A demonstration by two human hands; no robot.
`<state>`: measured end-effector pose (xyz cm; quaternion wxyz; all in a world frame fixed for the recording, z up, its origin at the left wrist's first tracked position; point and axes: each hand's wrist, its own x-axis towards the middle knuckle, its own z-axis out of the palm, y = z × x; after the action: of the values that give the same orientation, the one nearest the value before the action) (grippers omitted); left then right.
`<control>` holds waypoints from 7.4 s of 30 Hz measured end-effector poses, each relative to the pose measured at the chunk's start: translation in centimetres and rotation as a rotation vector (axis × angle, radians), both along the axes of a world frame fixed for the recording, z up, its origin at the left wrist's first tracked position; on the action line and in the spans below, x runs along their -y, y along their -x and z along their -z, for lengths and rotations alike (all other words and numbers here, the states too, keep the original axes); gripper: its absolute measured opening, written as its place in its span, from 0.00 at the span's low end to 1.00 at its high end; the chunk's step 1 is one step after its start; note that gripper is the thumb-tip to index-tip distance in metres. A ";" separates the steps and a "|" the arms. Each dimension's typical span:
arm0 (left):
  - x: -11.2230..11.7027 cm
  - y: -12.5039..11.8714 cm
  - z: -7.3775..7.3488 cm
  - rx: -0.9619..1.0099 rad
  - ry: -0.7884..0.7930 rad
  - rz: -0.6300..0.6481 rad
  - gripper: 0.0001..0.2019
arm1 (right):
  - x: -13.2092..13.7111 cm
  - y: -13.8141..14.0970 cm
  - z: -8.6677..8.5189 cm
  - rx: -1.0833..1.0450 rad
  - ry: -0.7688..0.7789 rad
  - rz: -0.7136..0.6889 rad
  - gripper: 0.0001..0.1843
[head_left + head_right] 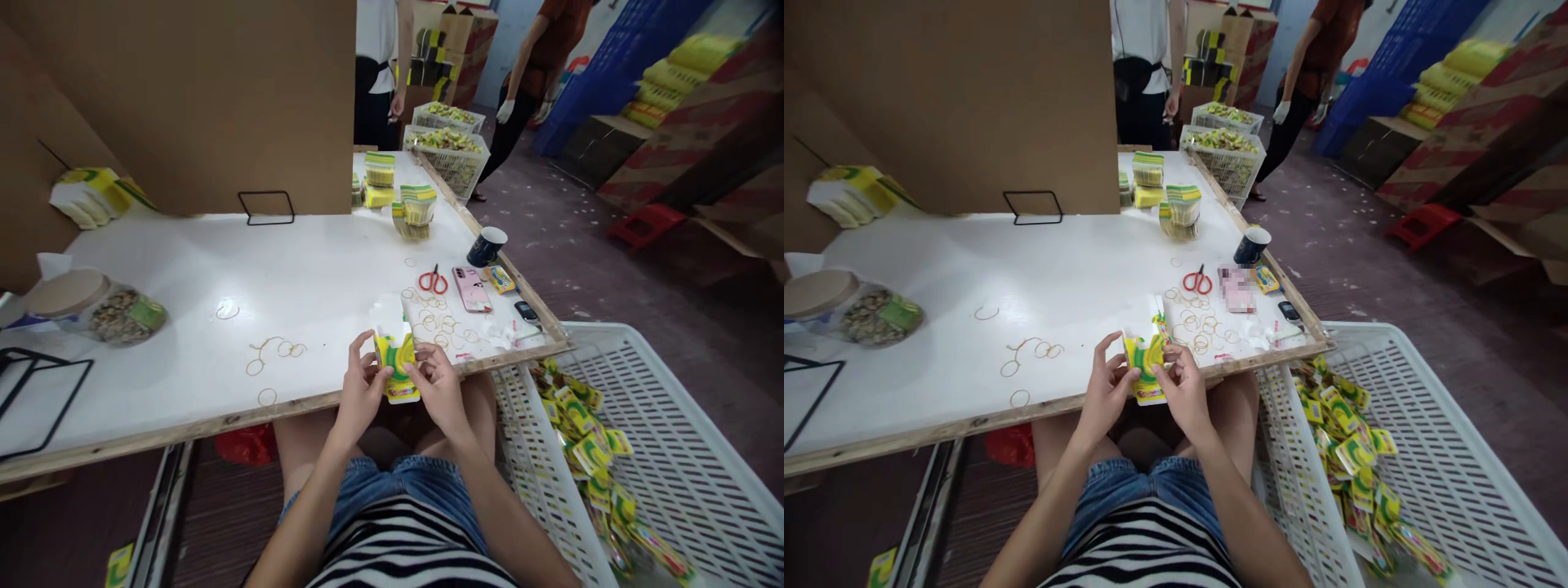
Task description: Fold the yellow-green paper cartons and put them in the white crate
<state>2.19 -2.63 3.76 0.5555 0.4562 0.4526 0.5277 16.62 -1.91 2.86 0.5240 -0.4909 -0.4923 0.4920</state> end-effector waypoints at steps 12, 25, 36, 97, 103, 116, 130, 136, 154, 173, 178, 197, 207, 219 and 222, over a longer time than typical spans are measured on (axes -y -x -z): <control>0.2 1.5 -1.4 0.206 0.098 0.315 0.23 | -0.7 -2.6 -2.8 0.027 0.011 -0.372 0.16; 0.2 0.9 -0.8 0.153 0.110 0.344 0.31 | -0.6 -2.5 -2.6 0.060 -0.099 -0.037 0.18; 0.4 0.1 -1.0 -0.104 0.018 0.207 0.21 | -0.9 -3.2 -2.6 0.108 0.100 -0.343 0.25; -1.5 0.0 1.3 0.403 0.120 0.135 0.29 | -1.0 -0.2 0.8 -0.408 0.221 0.022 0.16; -1.1 -0.3 0.6 0.426 0.094 0.178 0.27 | -0.3 -0.2 0.2 -0.351 0.196 -0.014 0.15; -1.1 -1.2 1.5 0.209 0.105 0.001 0.23 | 0.5 -0.3 0.2 -0.105 0.112 -0.008 0.16; -0.2 0.2 -0.5 -0.040 0.028 0.209 0.33 | 0.3 -1.9 -0.6 -0.026 -0.033 -0.114 0.30; -0.1 1.0 -1.5 0.109 0.108 0.355 0.32 | 0.0 -3.1 -1.8 -0.023 -0.007 -0.256 0.20; 0.7 0.3 -1.5 0.175 0.138 0.410 0.33 | -0.1 -3.4 -2.4 0.062 -0.107 -0.074 0.20; 0.5 -0.2 -0.7 0.052 0.072 0.290 0.27 | -0.7 -3.4 -2.4 0.403 -0.002 -0.182 0.17; 0.5 -0.4 -1.2 0.135 0.109 0.312 0.29 | -0.3 -3.6 -1.9 0.262 -0.044 -0.159 0.15; -3.2 0.1 4.8 -0.705 -0.238 0.037 0.21 | -3.1 -4.7 2.1 -0.066 0.058 0.280 0.19; -3.1 0.1 5.0 -0.826 -0.188 0.088 0.24 | -7.2 -1.5 5.5 0.431 -0.019 0.184 0.17; -2.8 -0.1 4.7 -0.889 -0.172 0.114 0.24 | -6.1 -0.9 5.0 0.603 -0.086 0.221 0.13; -2.8 -0.1 4.8 -0.836 -0.165 0.095 0.23 | -5.9 -0.6 4.8 0.568 -0.090 0.243 0.11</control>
<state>2.34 0.16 -0.99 0.3096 0.6940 0.5735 0.3059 17.18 4.00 -1.91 0.4417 -0.6403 -0.5781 0.2464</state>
